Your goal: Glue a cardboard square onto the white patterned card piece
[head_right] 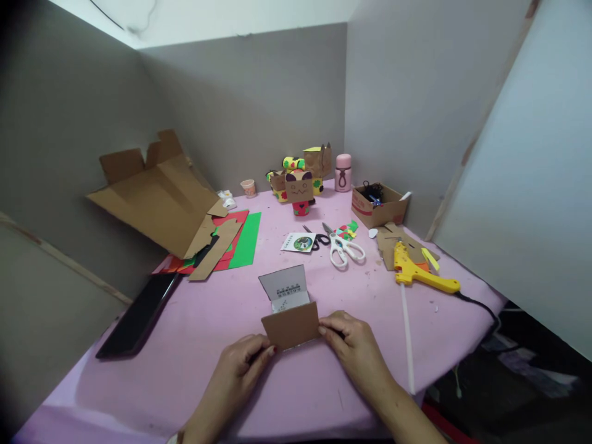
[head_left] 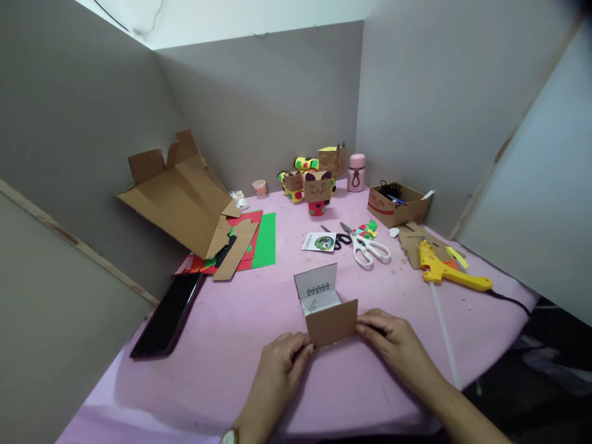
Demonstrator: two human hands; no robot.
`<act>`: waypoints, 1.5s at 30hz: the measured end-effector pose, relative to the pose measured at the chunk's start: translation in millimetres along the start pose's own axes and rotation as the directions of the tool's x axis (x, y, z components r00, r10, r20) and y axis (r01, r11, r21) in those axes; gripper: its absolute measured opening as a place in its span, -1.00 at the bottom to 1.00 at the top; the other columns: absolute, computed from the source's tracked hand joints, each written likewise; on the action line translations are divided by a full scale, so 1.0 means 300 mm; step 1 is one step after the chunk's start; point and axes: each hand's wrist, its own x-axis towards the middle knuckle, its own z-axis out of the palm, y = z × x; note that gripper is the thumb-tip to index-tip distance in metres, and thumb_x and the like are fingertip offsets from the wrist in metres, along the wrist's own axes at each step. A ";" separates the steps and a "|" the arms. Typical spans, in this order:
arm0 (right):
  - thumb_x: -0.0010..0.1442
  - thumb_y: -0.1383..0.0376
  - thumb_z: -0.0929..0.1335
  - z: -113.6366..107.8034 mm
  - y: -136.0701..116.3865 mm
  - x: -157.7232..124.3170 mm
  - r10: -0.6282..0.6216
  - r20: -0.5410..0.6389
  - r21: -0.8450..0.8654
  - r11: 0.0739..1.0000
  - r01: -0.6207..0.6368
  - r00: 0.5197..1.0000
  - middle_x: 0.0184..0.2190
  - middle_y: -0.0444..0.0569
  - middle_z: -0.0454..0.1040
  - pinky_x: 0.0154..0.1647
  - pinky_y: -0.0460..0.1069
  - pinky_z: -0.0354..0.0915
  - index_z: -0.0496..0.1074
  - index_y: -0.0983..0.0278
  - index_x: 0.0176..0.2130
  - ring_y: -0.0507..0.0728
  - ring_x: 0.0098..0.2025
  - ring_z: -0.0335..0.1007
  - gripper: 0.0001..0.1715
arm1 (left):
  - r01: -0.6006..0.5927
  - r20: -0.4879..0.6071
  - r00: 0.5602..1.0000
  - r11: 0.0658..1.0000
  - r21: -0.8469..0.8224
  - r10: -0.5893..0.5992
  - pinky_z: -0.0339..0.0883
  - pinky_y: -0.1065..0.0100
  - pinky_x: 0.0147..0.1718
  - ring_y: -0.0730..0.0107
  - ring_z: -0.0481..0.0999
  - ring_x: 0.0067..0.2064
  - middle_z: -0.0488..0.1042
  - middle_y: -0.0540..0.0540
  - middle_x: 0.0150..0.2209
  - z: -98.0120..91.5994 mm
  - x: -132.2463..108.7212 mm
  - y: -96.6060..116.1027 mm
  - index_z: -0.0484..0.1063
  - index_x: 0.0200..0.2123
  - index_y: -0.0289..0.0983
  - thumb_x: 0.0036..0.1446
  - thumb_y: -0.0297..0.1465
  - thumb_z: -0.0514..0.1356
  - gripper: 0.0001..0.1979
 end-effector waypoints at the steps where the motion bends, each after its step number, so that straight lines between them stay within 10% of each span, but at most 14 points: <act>1: 0.17 0.30 0.30 0.000 0.000 0.000 -0.002 0.003 0.000 1.000 0.002 1.000 -0.42 -0.07 0.48 -0.22 0.01 0.28 0.54 0.19 -0.28 0.13 -0.27 0.41 -0.79 | -0.002 0.000 1.000 1.000 0.001 0.002 0.19 0.41 -0.41 0.39 0.40 -0.40 0.45 -0.04 -0.46 0.001 -0.001 -0.002 0.35 -0.45 -0.24 0.21 -0.38 0.00 -0.78; 45: 0.16 0.30 0.30 -0.007 0.003 0.000 -0.003 0.015 -0.001 1.000 0.003 1.000 -0.42 -0.05 0.48 -0.27 -0.01 0.26 0.54 0.27 -0.28 0.11 -0.32 0.41 -0.79 | 0.000 0.030 1.000 1.000 0.000 0.000 0.21 0.35 -0.33 0.34 0.39 -0.34 0.43 -0.07 -0.39 -0.001 -0.010 0.008 0.33 -0.35 -0.24 0.23 -0.35 -0.05 -0.80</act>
